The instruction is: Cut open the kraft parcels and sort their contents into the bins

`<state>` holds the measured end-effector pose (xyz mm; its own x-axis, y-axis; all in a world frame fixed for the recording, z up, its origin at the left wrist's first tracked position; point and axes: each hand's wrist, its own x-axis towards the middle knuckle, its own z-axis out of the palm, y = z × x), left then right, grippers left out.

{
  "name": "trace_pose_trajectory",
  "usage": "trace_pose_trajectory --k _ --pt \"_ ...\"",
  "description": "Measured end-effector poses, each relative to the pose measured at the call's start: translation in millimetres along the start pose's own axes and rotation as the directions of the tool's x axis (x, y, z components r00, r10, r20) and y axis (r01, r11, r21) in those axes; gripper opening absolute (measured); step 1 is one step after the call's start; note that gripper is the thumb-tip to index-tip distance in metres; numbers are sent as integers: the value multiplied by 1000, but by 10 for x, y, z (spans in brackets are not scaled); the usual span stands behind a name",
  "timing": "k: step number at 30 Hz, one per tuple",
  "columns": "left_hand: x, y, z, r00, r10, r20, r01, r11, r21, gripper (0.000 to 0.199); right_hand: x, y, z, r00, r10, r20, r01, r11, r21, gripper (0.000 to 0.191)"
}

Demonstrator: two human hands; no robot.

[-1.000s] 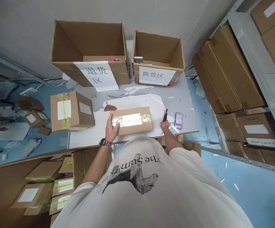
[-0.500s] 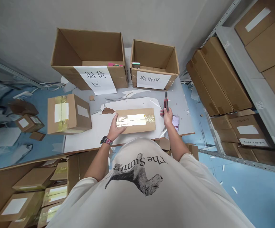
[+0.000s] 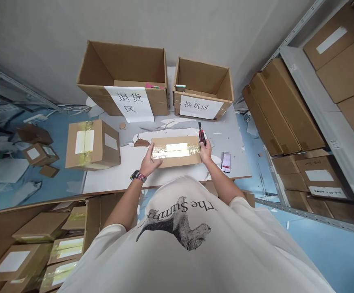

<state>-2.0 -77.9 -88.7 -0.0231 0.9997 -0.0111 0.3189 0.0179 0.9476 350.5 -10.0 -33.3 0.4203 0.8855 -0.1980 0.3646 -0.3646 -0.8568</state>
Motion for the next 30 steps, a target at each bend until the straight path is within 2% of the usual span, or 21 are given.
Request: trace_pose_trajectory --k 3,5,7,8,10,12,13,15,21,30 --pt "37 -28 -47 999 -17 31 17 1000 -24 110 65 -160 -135 997 -58 44 64 984 -165 31" --pt "21 -63 -52 998 -35 51 38 997 -63 109 44 -266 -240 984 -152 93 172 945 -279 37" --pt "-13 -113 -38 998 -44 51 49 993 -109 111 -9 -388 -331 931 -276 240 344 884 -317 41" --pt "-29 -141 -26 998 -45 47 51 990 -131 113 -42 -458 -363 877 -335 345 442 845 -302 42" --pt "-49 -198 6 998 -47 41 53 984 -169 120 -112 -615 -390 724 -411 554 612 753 -242 44" --pt "-50 -242 38 998 -49 40 56 978 -200 128 -181 -781 -365 585 -417 696 720 663 -208 45" --pt "-45 -257 51 998 -49 39 56 976 -212 131 -212 -862 -336 538 -406 739 754 623 -207 46" --pt "-34 -269 67 998 -44 37 52 973 -224 133 -261 -1007 -258 475 -384 792 804 555 -213 48" --pt "-21 -206 73 999 -24 45 32 979 -204 123 -301 -1254 -35 353 -358 864 898 389 -206 50" --pt "-20 -187 101 999 -36 35 43 974 -223 120 -265 -1305 120 284 -342 896 949 235 -211 55"
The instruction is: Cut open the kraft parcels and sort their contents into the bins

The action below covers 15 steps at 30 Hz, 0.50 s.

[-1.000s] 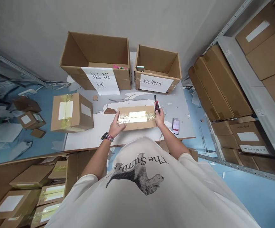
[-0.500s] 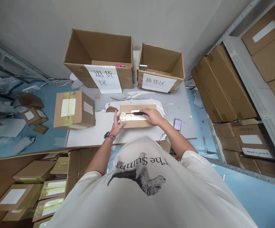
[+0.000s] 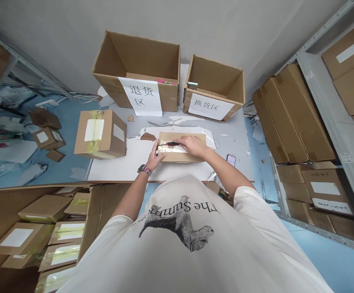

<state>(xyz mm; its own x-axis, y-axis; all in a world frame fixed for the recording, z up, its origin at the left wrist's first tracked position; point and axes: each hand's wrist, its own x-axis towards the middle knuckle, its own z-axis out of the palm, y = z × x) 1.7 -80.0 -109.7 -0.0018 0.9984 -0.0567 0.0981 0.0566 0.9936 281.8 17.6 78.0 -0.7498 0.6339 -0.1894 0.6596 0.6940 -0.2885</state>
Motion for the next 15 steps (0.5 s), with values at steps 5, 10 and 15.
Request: trace_pose_trajectory --k 5,10,15 --pt "1 -15 18 999 -12 -34 12 1000 -8 120 40 -38 -21 1000 16 26 -13 996 -93 59" --pt "12 13 15 999 -25 -27 25 1000 2 120 58 -128 -78 998 28 50 -19 984 -176 63" --pt "18 97 3 1000 -2 -8 2 1000 15 120 90 -237 -161 996 10 85 10 973 -229 70"
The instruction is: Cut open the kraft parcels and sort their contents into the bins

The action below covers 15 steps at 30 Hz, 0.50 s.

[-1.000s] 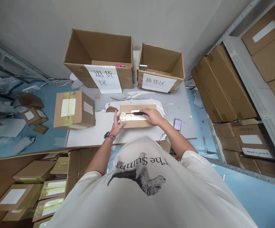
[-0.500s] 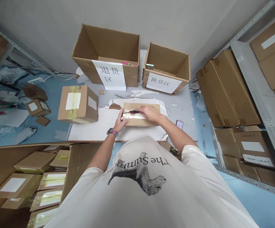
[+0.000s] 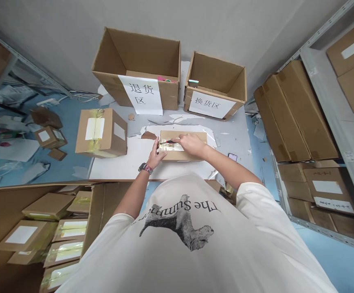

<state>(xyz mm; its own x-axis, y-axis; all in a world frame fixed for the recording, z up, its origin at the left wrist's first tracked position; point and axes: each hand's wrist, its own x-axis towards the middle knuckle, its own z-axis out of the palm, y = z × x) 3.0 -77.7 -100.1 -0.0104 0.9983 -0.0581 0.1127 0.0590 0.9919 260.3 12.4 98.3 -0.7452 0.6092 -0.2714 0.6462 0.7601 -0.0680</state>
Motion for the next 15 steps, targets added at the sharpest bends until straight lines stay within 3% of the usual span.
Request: trace_pose_trajectory --k 15 --pt "20 10 -62 999 27 46 -31 996 79 115 -25 89 3 999 14 34 -14 1000 -5 76"
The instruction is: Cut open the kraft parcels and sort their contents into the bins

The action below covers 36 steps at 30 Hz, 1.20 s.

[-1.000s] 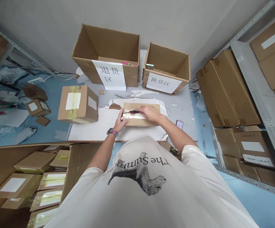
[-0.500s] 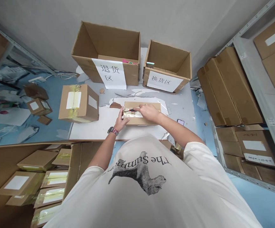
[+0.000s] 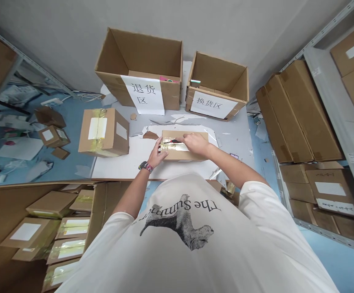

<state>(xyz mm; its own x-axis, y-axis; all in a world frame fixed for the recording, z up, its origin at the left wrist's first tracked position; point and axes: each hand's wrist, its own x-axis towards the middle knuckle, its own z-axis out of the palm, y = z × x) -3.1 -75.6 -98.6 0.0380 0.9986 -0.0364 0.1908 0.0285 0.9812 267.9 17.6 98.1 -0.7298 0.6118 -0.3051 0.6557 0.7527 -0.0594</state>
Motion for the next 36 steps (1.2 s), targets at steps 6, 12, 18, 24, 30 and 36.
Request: trace_pose_trajectory --k 6,12,18,24,30,36 --pt "13 44 -66 998 -32 48 27 995 98 119 -90 -46 -93 998 12 67 -14 999 37 71" --pt "130 182 -321 980 -78 182 30 967 251 126 -180 -48 -103 995 57 83 -64 994 83 65" --pt "201 289 -454 968 -123 219 41 938 345 129 -145 -28 -86 998 45 54 -50 993 108 62" --pt "178 288 -439 967 -140 214 63 941 333 131 -48 -48 -77 996 29 85 -37 995 94 65" --pt "150 322 -438 962 -171 213 86 931 355 131 9 -51 -104 996 -11 88 5 998 66 64" --pt "169 395 -450 956 -203 209 90 888 451 131 82 1 -205 994 -56 91 57 998 -5 70"
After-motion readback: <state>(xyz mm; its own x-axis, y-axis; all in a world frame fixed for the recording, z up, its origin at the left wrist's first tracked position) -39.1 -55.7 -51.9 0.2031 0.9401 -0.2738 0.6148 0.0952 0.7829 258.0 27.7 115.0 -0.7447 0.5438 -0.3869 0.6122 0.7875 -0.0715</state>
